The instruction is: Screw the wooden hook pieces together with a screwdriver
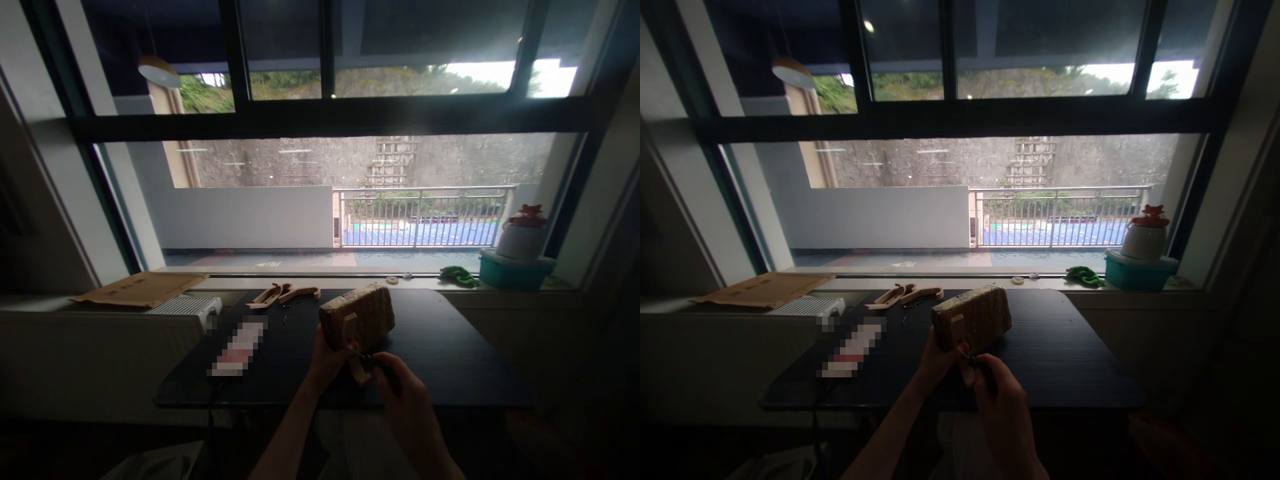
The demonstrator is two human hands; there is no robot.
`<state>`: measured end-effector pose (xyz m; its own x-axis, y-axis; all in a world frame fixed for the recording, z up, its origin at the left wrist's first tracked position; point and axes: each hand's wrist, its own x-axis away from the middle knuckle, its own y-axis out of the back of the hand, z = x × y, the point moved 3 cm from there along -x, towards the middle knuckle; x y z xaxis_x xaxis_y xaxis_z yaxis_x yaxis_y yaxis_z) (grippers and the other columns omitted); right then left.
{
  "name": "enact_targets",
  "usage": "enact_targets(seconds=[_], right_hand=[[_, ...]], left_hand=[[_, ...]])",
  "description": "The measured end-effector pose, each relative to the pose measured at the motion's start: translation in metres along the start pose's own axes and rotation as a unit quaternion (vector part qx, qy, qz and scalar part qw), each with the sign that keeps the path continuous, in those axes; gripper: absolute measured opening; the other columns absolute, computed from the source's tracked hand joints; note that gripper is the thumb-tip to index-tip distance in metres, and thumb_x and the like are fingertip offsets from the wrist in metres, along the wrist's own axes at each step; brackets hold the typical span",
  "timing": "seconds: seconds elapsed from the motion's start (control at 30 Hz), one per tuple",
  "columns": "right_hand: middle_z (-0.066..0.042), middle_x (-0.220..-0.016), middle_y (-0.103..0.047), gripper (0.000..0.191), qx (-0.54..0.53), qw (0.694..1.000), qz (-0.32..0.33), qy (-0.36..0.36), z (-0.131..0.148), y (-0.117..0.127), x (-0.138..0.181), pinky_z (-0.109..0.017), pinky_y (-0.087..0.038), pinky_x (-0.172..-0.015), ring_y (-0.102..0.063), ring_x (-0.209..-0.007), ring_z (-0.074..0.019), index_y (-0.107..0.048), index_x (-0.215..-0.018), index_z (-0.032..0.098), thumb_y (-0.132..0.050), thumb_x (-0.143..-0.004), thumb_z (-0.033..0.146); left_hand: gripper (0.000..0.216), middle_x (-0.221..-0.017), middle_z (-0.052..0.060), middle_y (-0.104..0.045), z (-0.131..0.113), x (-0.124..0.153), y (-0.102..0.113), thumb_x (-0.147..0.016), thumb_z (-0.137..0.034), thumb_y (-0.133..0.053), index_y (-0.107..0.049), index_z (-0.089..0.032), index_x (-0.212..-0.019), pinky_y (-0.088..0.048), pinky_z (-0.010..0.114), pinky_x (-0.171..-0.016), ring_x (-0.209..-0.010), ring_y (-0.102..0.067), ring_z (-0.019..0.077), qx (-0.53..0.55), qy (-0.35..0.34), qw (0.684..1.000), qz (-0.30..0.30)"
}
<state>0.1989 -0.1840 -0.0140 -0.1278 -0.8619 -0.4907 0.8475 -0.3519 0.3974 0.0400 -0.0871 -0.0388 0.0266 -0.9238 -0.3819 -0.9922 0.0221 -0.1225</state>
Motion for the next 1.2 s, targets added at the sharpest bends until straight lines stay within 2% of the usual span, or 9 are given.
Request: enact_targets(seconds=[0.1, 0.23, 0.6, 0.9, 1.2], right_hand=[[-0.007, -0.094, -0.070, 0.030, 0.008, 0.999, -0.025, 0.026, 0.002, 0.003, 0.000, -0.029, -0.053, -0.071, -0.066, -0.079, -0.0205, -0.064, -0.104, 0.020, -0.047, -0.086, 0.036], [-0.007, -0.100, -0.069, 0.028, 0.000, 0.999, -0.010, 0.046, 0.001, 0.001, -0.003, -0.029, -0.053, -0.075, -0.066, -0.087, -0.0208, -0.064, -0.105, 0.021, -0.047, -0.087, 0.034], [-0.008, -0.104, -0.068, 0.028, -0.010, 0.998, -0.006, 0.060, 0.000, -0.007, 0.001, -0.029, -0.052, -0.079, -0.065, -0.092, -0.0201, -0.062, -0.108, 0.020, -0.045, -0.089, 0.030], [-0.009, -0.100, -0.067, 0.029, -0.013, 0.999, -0.038, 0.023, -0.002, -0.007, 0.002, -0.031, -0.051, -0.076, -0.064, -0.084, -0.0207, -0.060, -0.108, 0.018, -0.043, -0.090, 0.033], [-0.008, -0.105, -0.066, 0.027, -0.031, 0.999, -0.034, 0.025, 0.000, -0.007, 0.005, -0.030, -0.048, -0.082, -0.062, -0.094, -0.0199, -0.058, -0.110, 0.017, -0.043, -0.092, 0.031]], left_hand=[[0.021, -0.094, 0.003, -0.060, 0.002, 0.000, 0.000, -0.089, -0.024, -0.059, -0.056, -0.014, -0.107, -0.053, 0.031, -0.067, -0.076, -0.061, 0.0147, 0.013, 0.005, 1.000, 0.007], [0.021, -0.095, 0.003, -0.061, 0.003, 0.000, 0.000, -0.089, -0.024, -0.059, -0.057, -0.014, -0.107, -0.053, 0.033, -0.069, -0.079, -0.061, 0.0155, 0.020, 0.008, 1.000, 0.006], [0.021, -0.093, 0.003, -0.061, 0.002, 0.001, 0.000, -0.088, -0.023, -0.060, -0.056, -0.014, -0.107, -0.053, 0.031, -0.067, -0.075, -0.061, 0.0142, 0.027, 0.033, 0.999, 0.018], [0.022, -0.094, 0.003, -0.060, 0.003, 0.000, -0.001, -0.089, -0.024, -0.059, -0.056, -0.014, -0.108, -0.053, 0.030, -0.066, -0.075, -0.061, 0.0142, 0.021, 0.024, 0.999, 0.032], [0.025, -0.097, 0.004, -0.060, 0.003, 0.001, 0.000, -0.087, -0.022, -0.061, -0.055, -0.014, -0.111, -0.054, 0.032, -0.068, -0.079, -0.061, 0.0155, 0.009, 0.019, 0.999, 0.036]])
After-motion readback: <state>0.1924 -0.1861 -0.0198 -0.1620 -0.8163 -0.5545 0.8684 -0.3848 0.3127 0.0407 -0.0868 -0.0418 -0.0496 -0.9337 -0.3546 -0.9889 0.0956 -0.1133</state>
